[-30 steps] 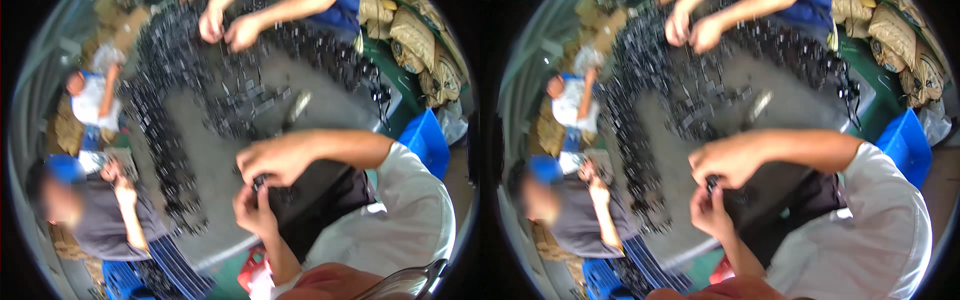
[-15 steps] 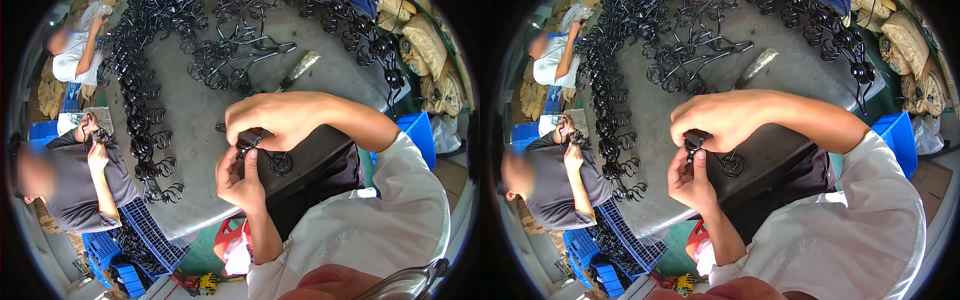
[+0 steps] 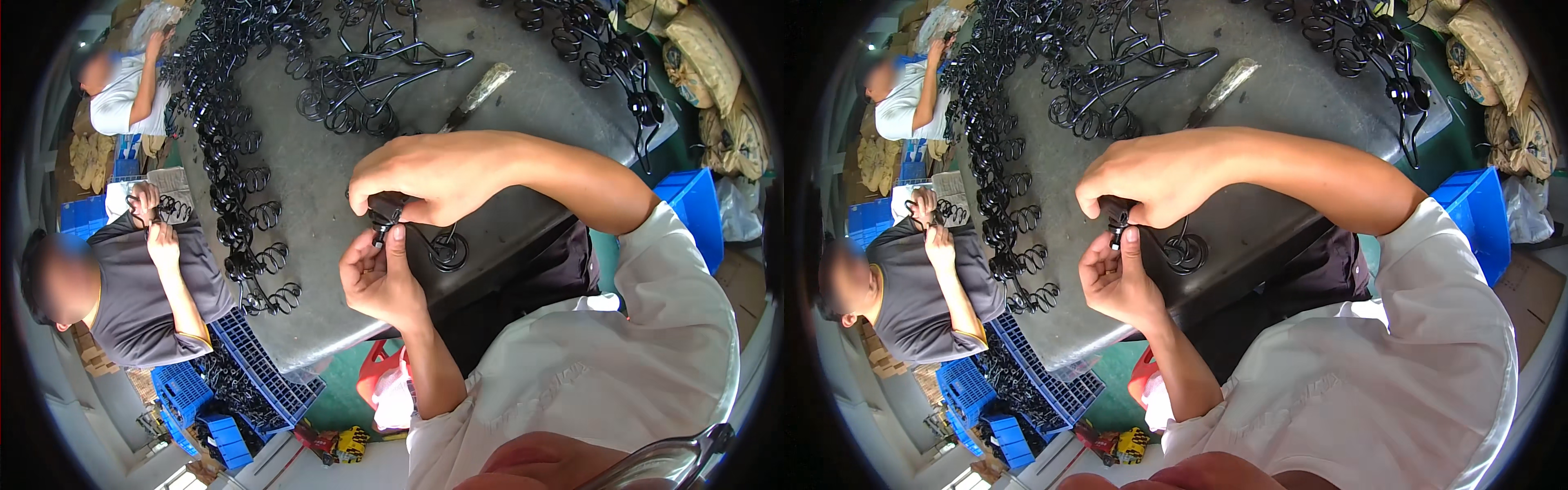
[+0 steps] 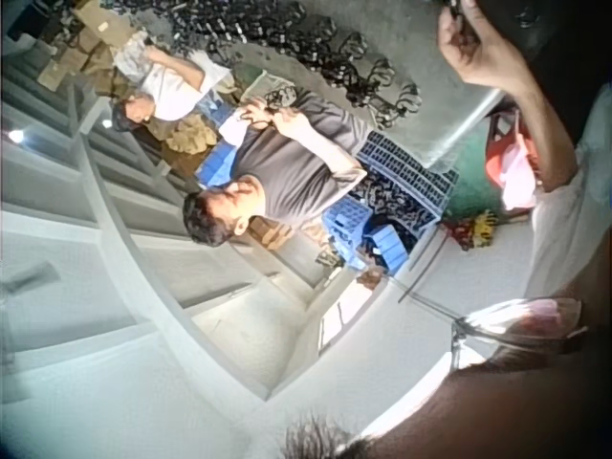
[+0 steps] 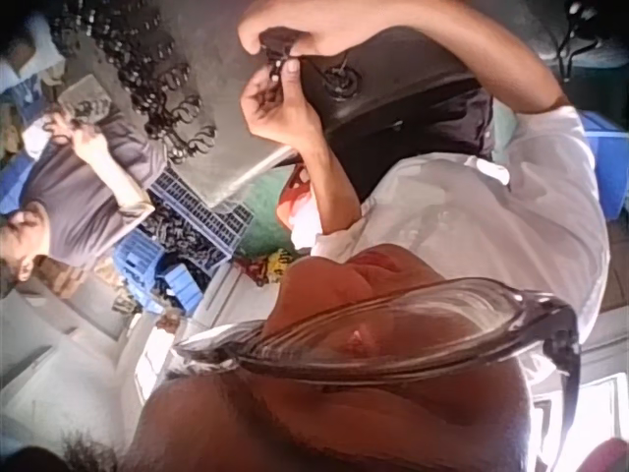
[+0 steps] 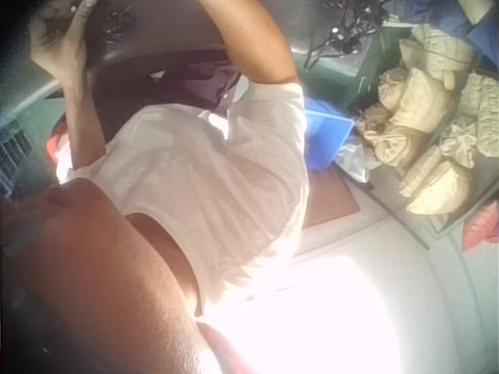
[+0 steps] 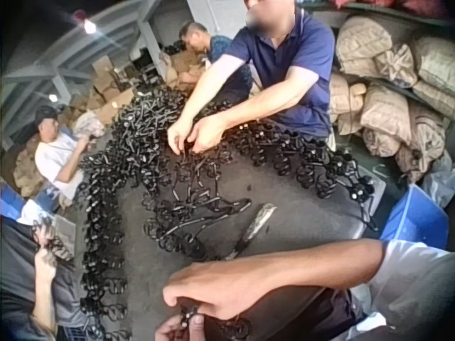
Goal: Manually assembling small black wire coil components with plastic parts at a workbench.
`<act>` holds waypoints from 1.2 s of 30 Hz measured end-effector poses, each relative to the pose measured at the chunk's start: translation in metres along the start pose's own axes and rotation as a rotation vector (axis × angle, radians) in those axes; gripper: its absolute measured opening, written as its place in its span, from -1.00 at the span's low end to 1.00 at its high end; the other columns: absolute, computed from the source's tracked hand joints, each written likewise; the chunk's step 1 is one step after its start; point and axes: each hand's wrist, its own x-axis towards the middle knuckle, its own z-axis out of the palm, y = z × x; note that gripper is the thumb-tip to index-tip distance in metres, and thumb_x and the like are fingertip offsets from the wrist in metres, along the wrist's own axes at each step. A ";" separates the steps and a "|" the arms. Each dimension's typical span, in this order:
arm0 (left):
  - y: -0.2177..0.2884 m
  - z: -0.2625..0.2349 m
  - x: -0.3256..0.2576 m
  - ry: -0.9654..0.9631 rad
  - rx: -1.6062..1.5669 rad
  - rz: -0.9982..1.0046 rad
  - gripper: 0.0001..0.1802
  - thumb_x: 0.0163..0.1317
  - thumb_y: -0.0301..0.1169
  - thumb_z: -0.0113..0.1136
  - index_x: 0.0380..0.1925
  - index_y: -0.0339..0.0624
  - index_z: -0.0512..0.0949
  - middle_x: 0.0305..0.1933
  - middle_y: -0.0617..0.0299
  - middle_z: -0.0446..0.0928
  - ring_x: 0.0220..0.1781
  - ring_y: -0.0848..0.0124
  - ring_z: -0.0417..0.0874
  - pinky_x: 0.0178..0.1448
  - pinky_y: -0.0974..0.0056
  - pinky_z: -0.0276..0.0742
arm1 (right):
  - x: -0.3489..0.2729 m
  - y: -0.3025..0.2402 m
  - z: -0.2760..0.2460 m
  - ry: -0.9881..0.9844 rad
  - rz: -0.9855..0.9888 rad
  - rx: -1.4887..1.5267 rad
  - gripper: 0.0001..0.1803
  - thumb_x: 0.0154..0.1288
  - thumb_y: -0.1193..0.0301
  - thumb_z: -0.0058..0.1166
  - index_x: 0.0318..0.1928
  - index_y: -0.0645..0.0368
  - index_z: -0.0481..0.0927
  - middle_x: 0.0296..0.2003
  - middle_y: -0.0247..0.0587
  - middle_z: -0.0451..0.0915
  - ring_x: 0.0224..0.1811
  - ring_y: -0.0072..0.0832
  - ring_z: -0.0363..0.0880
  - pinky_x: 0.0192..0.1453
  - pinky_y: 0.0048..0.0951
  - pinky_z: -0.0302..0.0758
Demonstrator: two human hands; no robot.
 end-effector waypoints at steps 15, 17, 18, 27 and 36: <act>0.006 0.006 -0.015 0.024 -0.002 -0.002 -0.69 0.38 -0.67 0.23 0.11 -0.50 0.58 -0.03 -0.01 0.67 -0.05 0.35 0.74 0.08 0.32 0.73 | 0.004 0.003 -0.008 -0.020 0.013 0.081 -0.68 0.06 0.71 0.19 -0.13 0.32 0.53 -0.23 -0.06 0.63 -0.14 -0.08 0.64 -0.06 -0.12 0.49; 0.002 0.004 -0.014 0.005 0.012 0.043 -0.71 0.37 -0.66 0.25 0.07 -0.51 0.57 -0.10 0.02 0.68 -0.09 0.37 0.74 0.04 0.31 0.75 | 0.004 0.002 -0.008 -0.012 0.003 0.080 -0.68 0.05 0.71 0.19 -0.12 0.32 0.53 -0.23 -0.06 0.63 -0.13 -0.08 0.65 -0.06 -0.12 0.49; 0.001 0.003 -0.013 -0.012 0.024 0.086 -0.73 0.36 -0.66 0.27 0.04 -0.52 0.57 -0.17 0.04 0.69 -0.13 0.38 0.75 0.00 0.30 0.77 | 0.004 0.002 -0.009 -0.005 -0.004 0.078 -0.68 0.05 0.71 0.20 -0.12 0.32 0.53 -0.23 -0.06 0.63 -0.12 -0.09 0.65 -0.05 -0.12 0.49; 0.004 0.005 -0.004 -0.013 0.119 0.043 -0.81 0.30 -0.64 0.35 -0.12 -0.46 0.59 -0.21 0.11 0.64 -0.28 0.50 0.65 -0.11 0.45 0.66 | 0.002 0.007 -0.008 0.002 0.014 0.054 -0.66 0.05 0.69 0.21 -0.11 0.32 0.54 -0.22 -0.05 0.63 -0.11 -0.08 0.64 -0.04 -0.12 0.49; 0.000 -0.002 0.013 -0.102 0.079 0.042 -0.86 0.29 -0.61 0.35 -0.20 -0.41 0.59 -0.37 0.23 0.62 -0.37 0.57 0.59 -0.23 0.46 0.53 | 0.002 0.010 -0.014 0.043 -0.005 0.029 -0.67 0.05 0.69 0.23 -0.12 0.31 0.54 -0.23 -0.08 0.63 -0.13 -0.12 0.64 -0.04 -0.14 0.49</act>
